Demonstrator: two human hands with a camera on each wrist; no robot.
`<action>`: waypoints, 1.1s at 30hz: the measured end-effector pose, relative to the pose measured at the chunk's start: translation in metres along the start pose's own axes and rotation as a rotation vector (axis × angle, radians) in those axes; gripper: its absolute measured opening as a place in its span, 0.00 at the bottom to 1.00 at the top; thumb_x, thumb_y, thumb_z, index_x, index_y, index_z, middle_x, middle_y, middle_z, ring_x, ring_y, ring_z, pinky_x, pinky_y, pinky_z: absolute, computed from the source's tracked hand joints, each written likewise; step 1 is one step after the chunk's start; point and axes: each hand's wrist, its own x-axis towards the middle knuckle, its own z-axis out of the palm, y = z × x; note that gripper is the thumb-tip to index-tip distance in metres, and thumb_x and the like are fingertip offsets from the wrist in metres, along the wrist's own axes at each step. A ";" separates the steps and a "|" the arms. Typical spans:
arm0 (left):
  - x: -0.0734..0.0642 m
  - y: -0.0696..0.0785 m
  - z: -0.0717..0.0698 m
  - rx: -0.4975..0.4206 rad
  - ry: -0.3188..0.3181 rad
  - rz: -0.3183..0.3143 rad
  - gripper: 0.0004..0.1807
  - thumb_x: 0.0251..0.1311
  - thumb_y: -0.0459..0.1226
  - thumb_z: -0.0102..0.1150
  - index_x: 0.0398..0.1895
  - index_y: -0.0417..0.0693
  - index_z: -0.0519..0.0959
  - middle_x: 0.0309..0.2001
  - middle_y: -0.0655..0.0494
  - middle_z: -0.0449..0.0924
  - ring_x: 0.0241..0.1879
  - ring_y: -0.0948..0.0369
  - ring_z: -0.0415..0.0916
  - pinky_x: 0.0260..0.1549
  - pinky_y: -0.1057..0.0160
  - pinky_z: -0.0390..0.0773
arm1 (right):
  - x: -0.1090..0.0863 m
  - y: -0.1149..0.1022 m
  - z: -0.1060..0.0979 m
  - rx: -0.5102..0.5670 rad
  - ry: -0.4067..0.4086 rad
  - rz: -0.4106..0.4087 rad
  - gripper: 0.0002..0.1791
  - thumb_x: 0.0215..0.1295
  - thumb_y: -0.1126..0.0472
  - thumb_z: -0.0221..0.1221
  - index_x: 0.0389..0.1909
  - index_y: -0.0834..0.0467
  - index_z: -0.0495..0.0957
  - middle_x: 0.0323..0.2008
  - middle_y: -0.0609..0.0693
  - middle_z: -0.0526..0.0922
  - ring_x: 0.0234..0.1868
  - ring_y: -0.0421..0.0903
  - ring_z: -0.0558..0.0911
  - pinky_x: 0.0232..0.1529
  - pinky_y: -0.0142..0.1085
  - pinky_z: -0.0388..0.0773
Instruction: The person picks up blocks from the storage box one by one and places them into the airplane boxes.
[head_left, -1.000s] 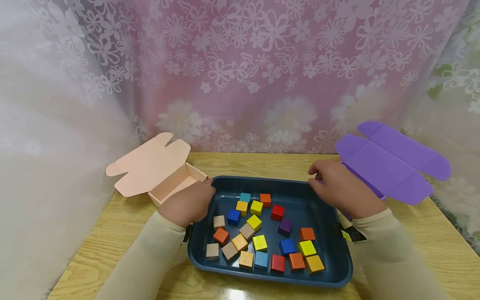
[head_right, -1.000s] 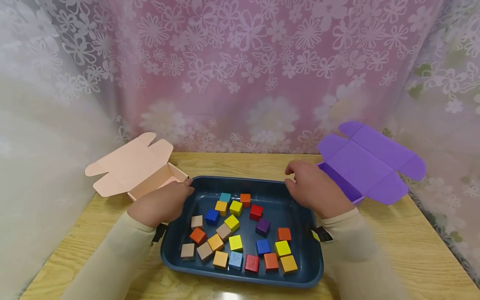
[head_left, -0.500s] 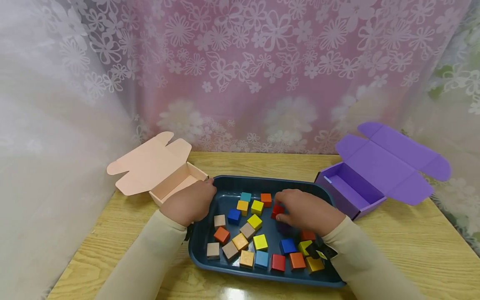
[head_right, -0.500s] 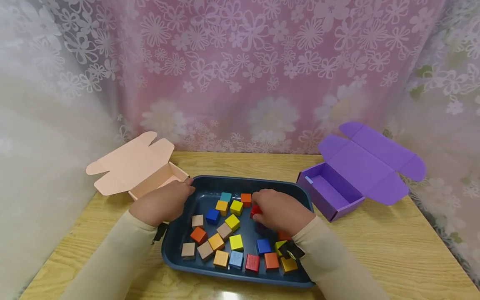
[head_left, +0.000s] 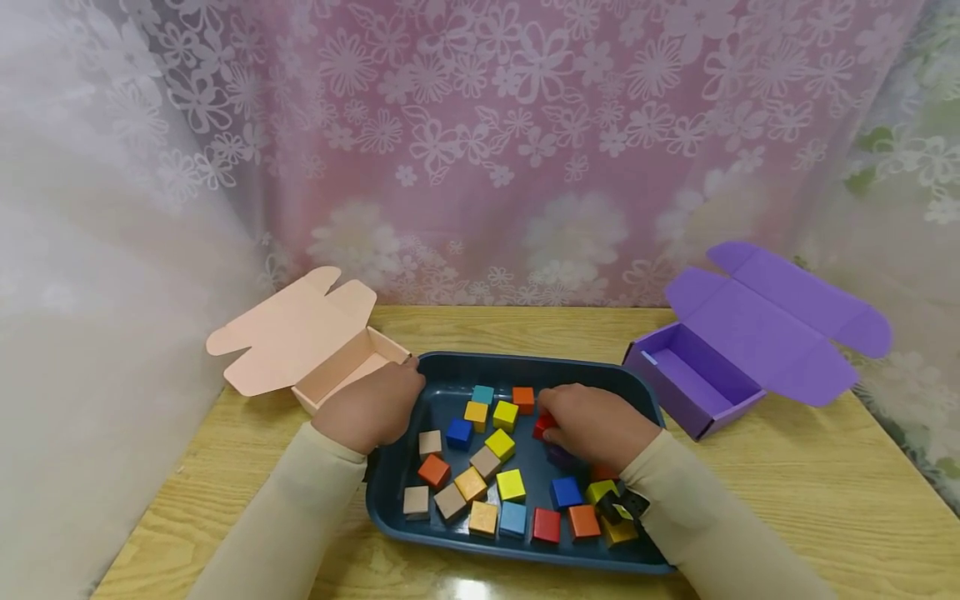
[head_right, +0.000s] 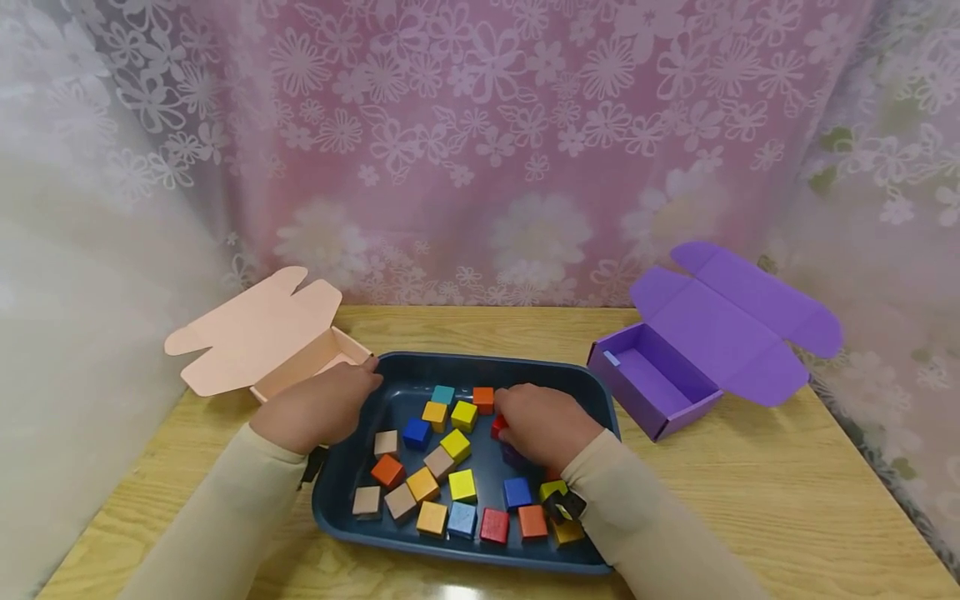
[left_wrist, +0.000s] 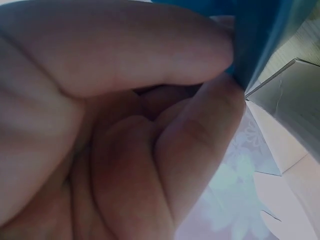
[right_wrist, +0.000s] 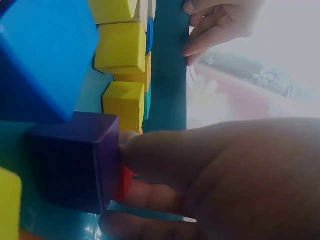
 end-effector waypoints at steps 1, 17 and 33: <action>0.000 -0.001 0.001 0.002 0.001 0.001 0.22 0.72 0.29 0.69 0.68 0.39 0.85 0.74 0.39 0.79 0.65 0.45 0.85 0.63 0.47 0.85 | 0.000 0.000 0.000 -0.008 0.004 0.000 0.11 0.74 0.54 0.74 0.49 0.54 0.86 0.38 0.46 0.87 0.33 0.43 0.80 0.45 0.43 0.90; 0.000 -0.005 0.001 0.011 0.011 0.011 0.21 0.71 0.29 0.70 0.66 0.39 0.85 0.72 0.39 0.80 0.64 0.46 0.85 0.64 0.47 0.84 | -0.009 0.020 -0.039 0.001 0.250 0.017 0.09 0.74 0.62 0.72 0.47 0.59 0.82 0.38 0.51 0.84 0.34 0.46 0.81 0.40 0.43 0.89; 0.000 -0.003 -0.001 0.020 0.010 0.023 0.19 0.70 0.29 0.70 0.64 0.41 0.87 0.71 0.42 0.82 0.62 0.48 0.86 0.62 0.49 0.86 | -0.024 0.132 -0.073 0.162 0.297 0.270 0.11 0.80 0.67 0.61 0.50 0.73 0.76 0.42 0.68 0.84 0.35 0.58 0.80 0.36 0.50 0.83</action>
